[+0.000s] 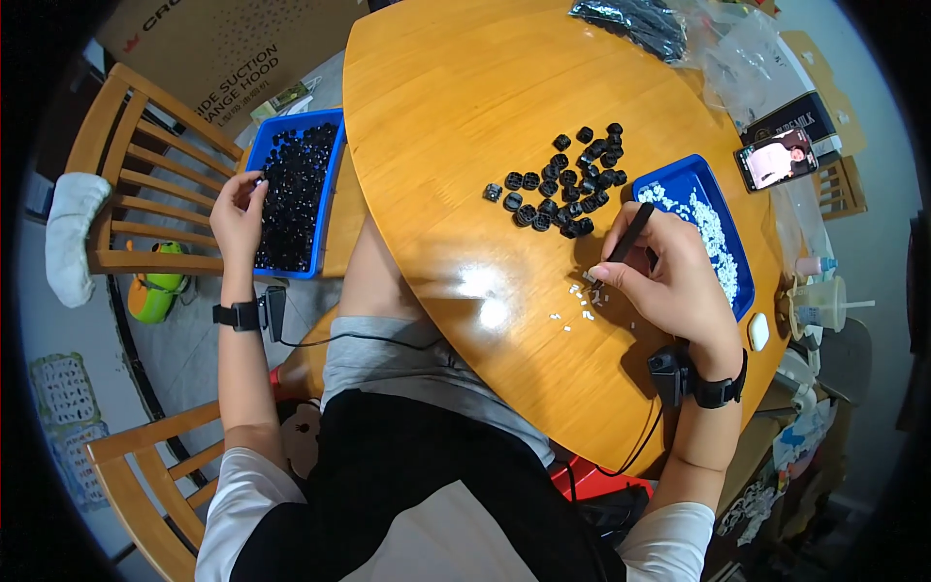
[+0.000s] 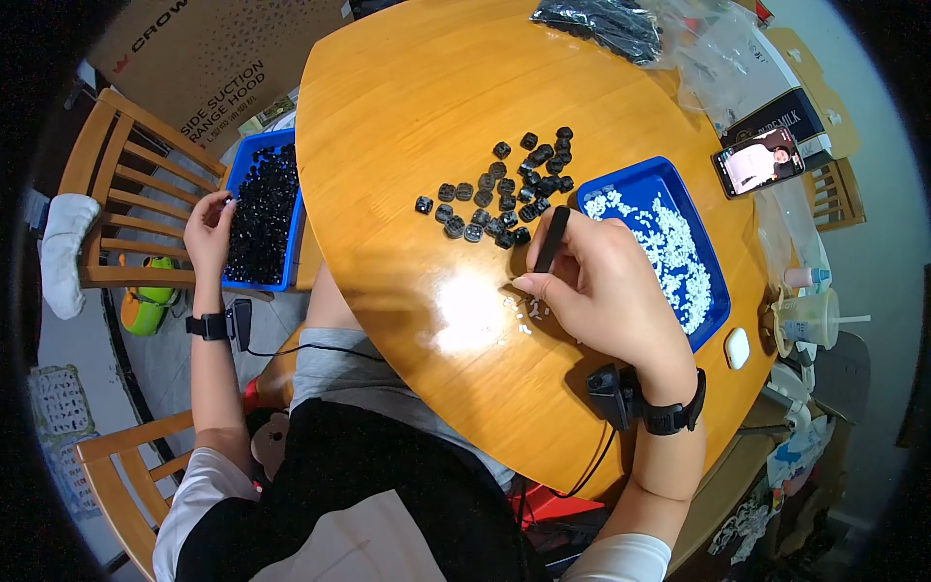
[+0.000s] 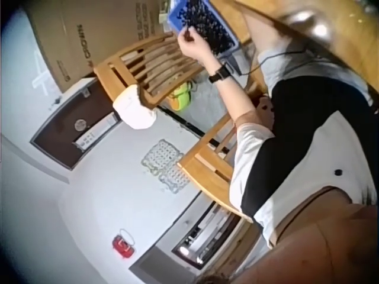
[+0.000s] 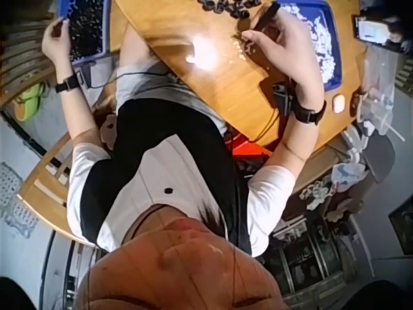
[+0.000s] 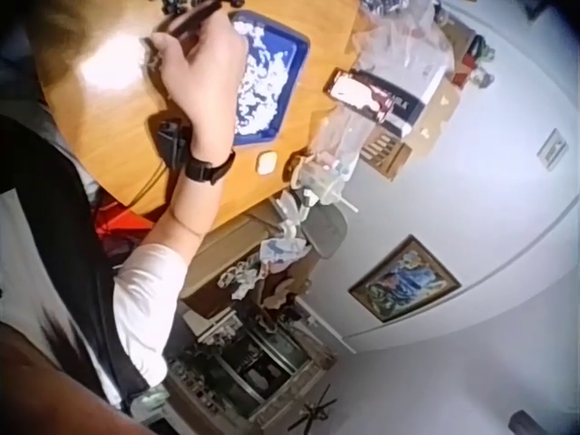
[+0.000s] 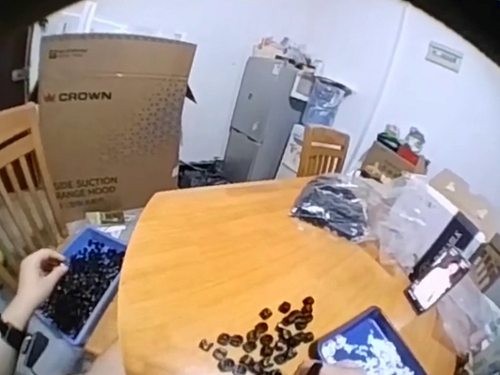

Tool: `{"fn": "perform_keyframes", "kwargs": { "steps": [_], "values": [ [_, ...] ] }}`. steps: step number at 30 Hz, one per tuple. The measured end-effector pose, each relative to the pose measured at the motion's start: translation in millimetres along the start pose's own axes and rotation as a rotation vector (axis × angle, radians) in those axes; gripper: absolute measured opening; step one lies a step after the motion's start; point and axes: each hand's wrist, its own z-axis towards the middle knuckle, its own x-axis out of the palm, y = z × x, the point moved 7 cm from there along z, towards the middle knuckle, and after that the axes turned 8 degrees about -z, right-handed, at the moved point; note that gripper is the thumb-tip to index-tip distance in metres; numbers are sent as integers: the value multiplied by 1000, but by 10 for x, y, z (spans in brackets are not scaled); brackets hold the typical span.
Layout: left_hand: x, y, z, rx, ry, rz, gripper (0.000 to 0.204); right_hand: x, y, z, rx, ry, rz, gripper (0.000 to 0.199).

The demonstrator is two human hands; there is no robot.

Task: The person assembles small components by picking up plastic housings by hand, inserting small white parts into them using tweezers, and setting the assembled pieces on the table.

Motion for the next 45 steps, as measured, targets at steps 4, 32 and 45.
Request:
{"fn": "perform_keyframes", "kwargs": {
  "steps": [4,32,45],
  "values": [
    [42,204,12,50,-21,234,29,8,16,3,-7,11,-16,22],
    [1314,-2867,-1244,440,839,-627,27,-110,200,-85,-148,-151,222,21],
    [1175,-2831,-1606,292,834,-667,25,-88,546,-269,-303,-269,176,15]
  ]
}}
